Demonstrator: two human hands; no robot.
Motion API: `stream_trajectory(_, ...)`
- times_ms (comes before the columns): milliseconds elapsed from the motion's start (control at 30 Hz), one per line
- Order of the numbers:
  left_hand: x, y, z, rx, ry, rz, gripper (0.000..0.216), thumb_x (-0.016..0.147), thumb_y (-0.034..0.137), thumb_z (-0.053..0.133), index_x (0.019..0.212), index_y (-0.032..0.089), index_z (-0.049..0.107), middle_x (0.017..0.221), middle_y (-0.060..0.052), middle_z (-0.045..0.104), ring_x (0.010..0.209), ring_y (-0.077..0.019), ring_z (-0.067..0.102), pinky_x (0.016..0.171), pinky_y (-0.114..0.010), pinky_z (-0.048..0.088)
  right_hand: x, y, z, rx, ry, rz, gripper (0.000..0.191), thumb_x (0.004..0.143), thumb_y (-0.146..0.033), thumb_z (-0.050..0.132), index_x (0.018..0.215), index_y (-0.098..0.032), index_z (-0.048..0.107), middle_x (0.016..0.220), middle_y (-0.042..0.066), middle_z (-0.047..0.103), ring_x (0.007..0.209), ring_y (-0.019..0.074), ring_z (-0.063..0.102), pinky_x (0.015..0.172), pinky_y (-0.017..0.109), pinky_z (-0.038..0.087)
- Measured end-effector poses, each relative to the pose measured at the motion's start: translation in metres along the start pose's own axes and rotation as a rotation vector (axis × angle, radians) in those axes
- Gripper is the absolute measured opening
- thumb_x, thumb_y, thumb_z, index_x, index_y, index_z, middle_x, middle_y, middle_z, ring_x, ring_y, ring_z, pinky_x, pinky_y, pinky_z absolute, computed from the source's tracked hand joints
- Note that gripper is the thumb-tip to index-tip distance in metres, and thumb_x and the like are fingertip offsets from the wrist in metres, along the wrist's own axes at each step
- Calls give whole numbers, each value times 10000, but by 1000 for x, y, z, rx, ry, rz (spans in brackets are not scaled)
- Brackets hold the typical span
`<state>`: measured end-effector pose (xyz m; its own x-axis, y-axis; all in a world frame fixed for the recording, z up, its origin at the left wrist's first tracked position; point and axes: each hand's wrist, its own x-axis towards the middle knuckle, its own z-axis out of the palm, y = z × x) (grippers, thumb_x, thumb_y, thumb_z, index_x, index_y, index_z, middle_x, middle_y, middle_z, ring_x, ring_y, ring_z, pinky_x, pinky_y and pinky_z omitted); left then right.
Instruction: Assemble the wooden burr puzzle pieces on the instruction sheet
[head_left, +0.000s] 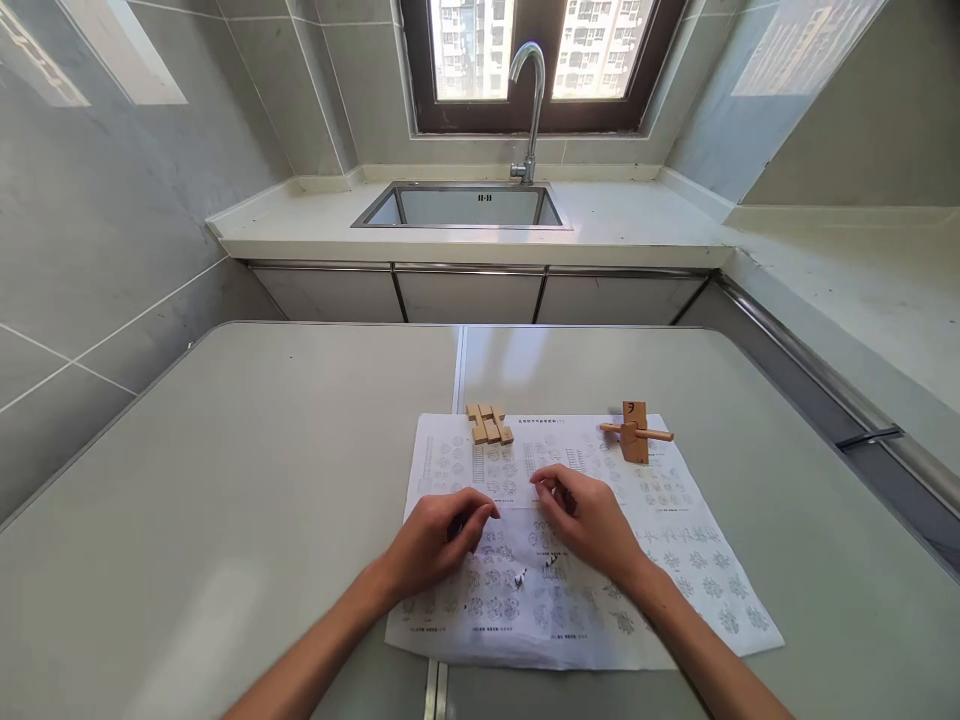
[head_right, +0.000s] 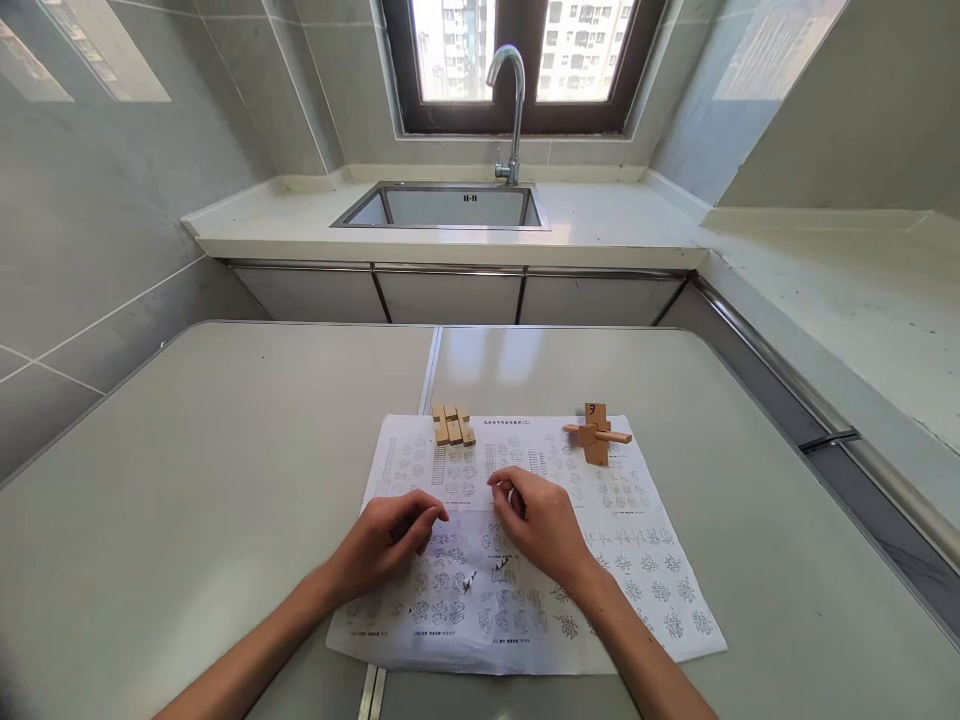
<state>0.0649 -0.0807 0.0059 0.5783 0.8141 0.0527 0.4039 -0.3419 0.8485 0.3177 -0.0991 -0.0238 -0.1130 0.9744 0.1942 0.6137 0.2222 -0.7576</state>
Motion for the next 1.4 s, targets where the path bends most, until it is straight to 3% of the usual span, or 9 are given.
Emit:
stream_trajectory(100,6,2,-5,98,152,68,230,1079,317,495,1037,192,683,818,-30,708,733,-157,658,723,-273,535,1,1,0,8,4,-6,194,1026,-297,521,1024,-233,704,739,3,699,586,171,605,569,287,477)
stream_trajectory(200,20,2,-11,261,298,148,172,1032,304,603,1174,218,649,1184,-106,688,1141,-257,642,1012,-409,530,1,1,1,11,4,-6,183,1022,-286,529,1011,-236,704,729,-1,692,590,173,602,576,287,464)
stream_trajectory(300,39,-3,-18,361,351,138,430,961,335,724,1346,243,559,1398,-126,582,1325,-310,542,1129,-492,470,2,0,1,22,4,-8,183,1022,-286,526,1010,-238,702,728,1,689,594,178,597,583,292,454)
stream_trajectory(400,57,-15,-23,383,323,88,665,896,386,810,1448,248,466,1500,-141,514,1402,-337,491,1183,-533,425,2,-1,0,34,5,-9,185,1020,-272,522,1014,-237,704,731,-1,688,593,176,587,592,293,454)
stream_trajectory(500,73,-26,-25,396,281,45,873,795,413,904,1497,244,413,1513,-158,518,1420,-369,491,1181,-559,418,3,-1,0,37,10,-17,177,1013,-250,530,1004,-234,706,725,-4,690,594,172,584,600,289,451)
stream_trajectory(600,88,-31,-23,382,231,14,928,746,414,937,1497,225,426,1436,-158,587,1340,-370,567,1129,-543,466,3,-2,-1,35,13,-18,167,1005,-229,540,1001,-232,707,728,-6,697,595,167,584,604,283,449)
stream_trajectory(933,109,-31,-24,346,178,78,667,810,344,869,1382,236,543,1307,-91,683,1200,-312,663,1034,-474,550,5,-2,0,69,-3,-10,153,998,-228,538,988,-228,690,728,-12,680,595,162,561,606,283,432)
stream_trajectory(1233,57,-4,5,290,88,192,671,783,255,893,1359,243,550,1287,-85,681,1172,-284,655,985,-427,571,1,2,-2,202,81,8,146,1010,-257,545,1014,-220,686,738,-6,667,580,147,541,567,262,435)
stream_trajectory(1400,34,2,16,294,39,212,651,800,211,871,1358,248,540,1241,-83,703,1138,-289,648,966,-436,566,-6,0,0,135,11,-83,115,992,-217,563,1010,-233,676,675,-39,621,554,133,536,565,252,428)
